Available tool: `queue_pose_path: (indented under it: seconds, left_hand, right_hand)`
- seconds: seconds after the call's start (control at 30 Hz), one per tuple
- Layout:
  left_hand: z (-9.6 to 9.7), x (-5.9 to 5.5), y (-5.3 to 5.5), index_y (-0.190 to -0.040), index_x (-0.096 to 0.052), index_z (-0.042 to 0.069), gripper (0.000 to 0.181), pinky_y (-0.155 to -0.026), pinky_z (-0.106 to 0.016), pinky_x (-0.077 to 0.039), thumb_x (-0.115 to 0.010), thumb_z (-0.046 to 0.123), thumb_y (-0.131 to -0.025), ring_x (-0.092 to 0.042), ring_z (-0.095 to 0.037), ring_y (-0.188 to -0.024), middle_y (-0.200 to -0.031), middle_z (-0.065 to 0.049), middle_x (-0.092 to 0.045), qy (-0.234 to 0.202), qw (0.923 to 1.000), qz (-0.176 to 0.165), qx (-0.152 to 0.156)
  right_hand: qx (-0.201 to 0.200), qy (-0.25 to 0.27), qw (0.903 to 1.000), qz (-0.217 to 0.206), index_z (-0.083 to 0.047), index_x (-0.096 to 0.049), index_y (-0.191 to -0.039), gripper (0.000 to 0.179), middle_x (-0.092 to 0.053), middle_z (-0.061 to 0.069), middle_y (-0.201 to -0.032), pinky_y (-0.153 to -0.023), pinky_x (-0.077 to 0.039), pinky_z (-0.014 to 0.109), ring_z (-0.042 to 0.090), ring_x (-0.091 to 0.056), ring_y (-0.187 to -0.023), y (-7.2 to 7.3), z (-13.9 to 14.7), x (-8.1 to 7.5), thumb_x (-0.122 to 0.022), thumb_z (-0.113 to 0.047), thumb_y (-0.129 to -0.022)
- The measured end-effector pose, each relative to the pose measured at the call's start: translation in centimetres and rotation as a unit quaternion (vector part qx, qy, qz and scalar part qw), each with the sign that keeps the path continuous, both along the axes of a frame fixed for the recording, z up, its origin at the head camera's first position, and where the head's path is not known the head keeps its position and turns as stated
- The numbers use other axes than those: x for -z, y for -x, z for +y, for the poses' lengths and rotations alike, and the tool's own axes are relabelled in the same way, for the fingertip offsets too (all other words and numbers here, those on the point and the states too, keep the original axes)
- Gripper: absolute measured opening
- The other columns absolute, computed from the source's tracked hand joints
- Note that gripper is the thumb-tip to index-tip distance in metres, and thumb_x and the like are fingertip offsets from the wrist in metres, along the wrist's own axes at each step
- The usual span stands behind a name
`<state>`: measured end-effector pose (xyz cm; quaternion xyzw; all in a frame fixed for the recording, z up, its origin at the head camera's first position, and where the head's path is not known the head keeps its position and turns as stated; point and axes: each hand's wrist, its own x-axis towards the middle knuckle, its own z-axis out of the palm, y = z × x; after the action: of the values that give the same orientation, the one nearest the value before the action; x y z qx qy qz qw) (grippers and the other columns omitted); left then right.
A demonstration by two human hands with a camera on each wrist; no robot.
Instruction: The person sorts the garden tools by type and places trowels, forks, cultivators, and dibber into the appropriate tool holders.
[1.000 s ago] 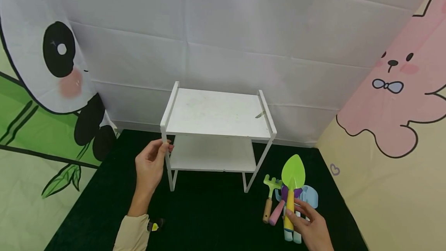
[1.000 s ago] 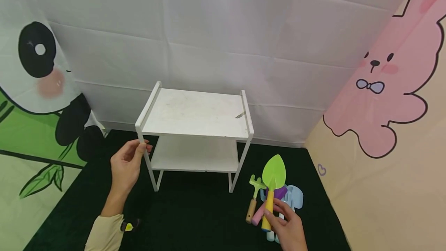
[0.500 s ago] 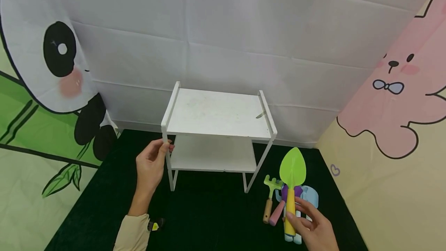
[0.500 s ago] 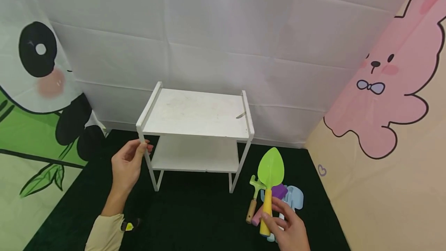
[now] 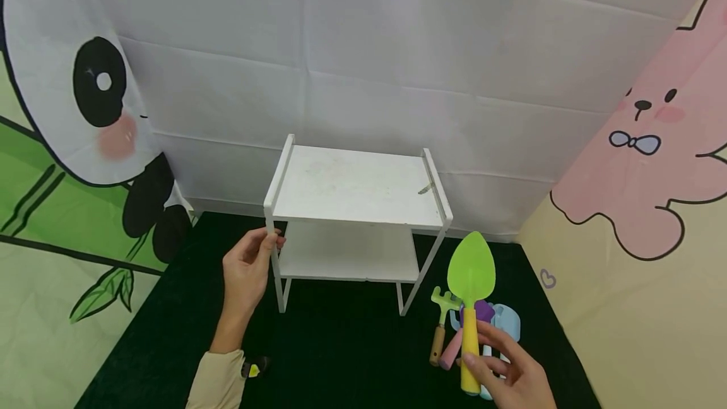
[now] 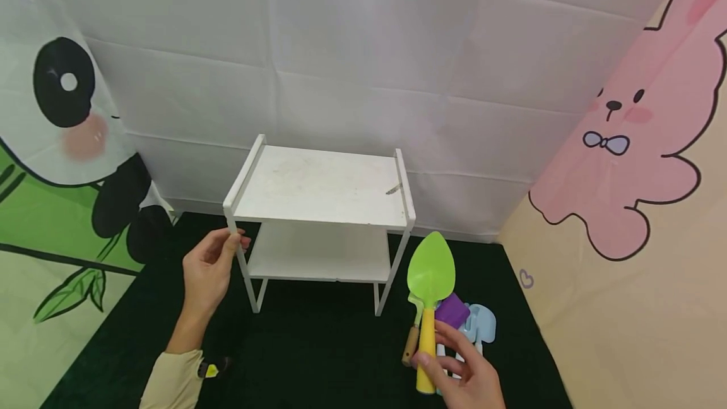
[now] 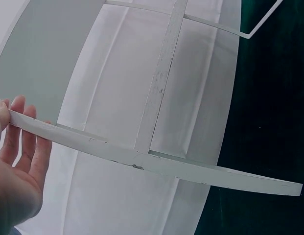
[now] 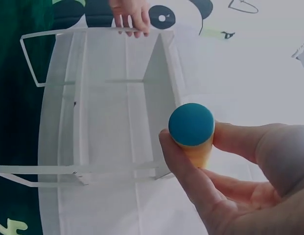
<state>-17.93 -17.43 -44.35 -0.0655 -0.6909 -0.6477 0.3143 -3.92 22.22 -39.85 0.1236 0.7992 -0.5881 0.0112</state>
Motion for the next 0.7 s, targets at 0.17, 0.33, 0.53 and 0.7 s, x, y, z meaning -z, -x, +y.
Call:
queue_pose_path:
  seconds: [0.17,0.33,0.53,0.7]
  left_hand:
    - [0.0,0.1,0.1,-0.113,-0.070,-0.003,0.015,-0.089,-0.018,-0.054,-0.062,0.001,-0.102,-0.071,-0.008,-0.092,-0.102,-0.021,-0.074,-0.005,1.0000,0.003,0.001]
    - [0.0,-0.2,-0.2,-0.113,-0.070,-0.004,0.015,-0.089,-0.018,-0.054,-0.061,0.001,-0.102,-0.071,-0.008,-0.092,-0.102,-0.021,-0.074,-0.006,1.0000,0.002,0.000]
    - [0.0,-0.1,-0.1,-0.114,-0.071,-0.002,0.016,-0.089,-0.018,-0.054,-0.061,0.005,-0.103,-0.071,-0.009,-0.093,-0.102,-0.019,-0.075,-0.005,1.0000,0.002,0.007]
    - [0.0,0.0,-0.2,-0.114,-0.071,-0.001,0.016,-0.089,-0.018,-0.054,-0.061,0.005,-0.103,-0.071,-0.009,-0.093,-0.102,-0.018,-0.075,-0.004,1.0000,-0.005,0.001]
  right_hand:
    - [-0.016,0.012,0.9996,0.019,-0.002,-0.055,-0.142,0.052,-0.061,0.021,-0.127,-0.074,-0.063,0.034,0.028,-0.076,-0.092,0.0,-0.7,-0.6,-0.074,-0.003,-0.093]
    - [-0.056,0.022,0.9969,0.052,0.002,-0.056,-0.140,0.049,-0.061,0.021,-0.126,-0.075,-0.062,0.033,0.027,-0.077,-0.092,0.2,-1.2,-1.2,-0.072,0.001,-0.093]
    - [-0.078,0.017,0.9935,0.081,0.001,-0.058,-0.138,0.047,-0.061,0.018,-0.122,-0.073,-0.062,0.032,0.023,-0.077,-0.088,0.4,-1.8,-1.7,-0.071,0.002,-0.093]
    - [-0.084,-0.005,0.9941,0.068,0.000,-0.058,-0.140,0.049,-0.063,0.018,-0.122,-0.073,-0.062,0.030,0.021,-0.076,-0.090,1.0,-2.1,-2.0,-0.073,-0.003,-0.094]
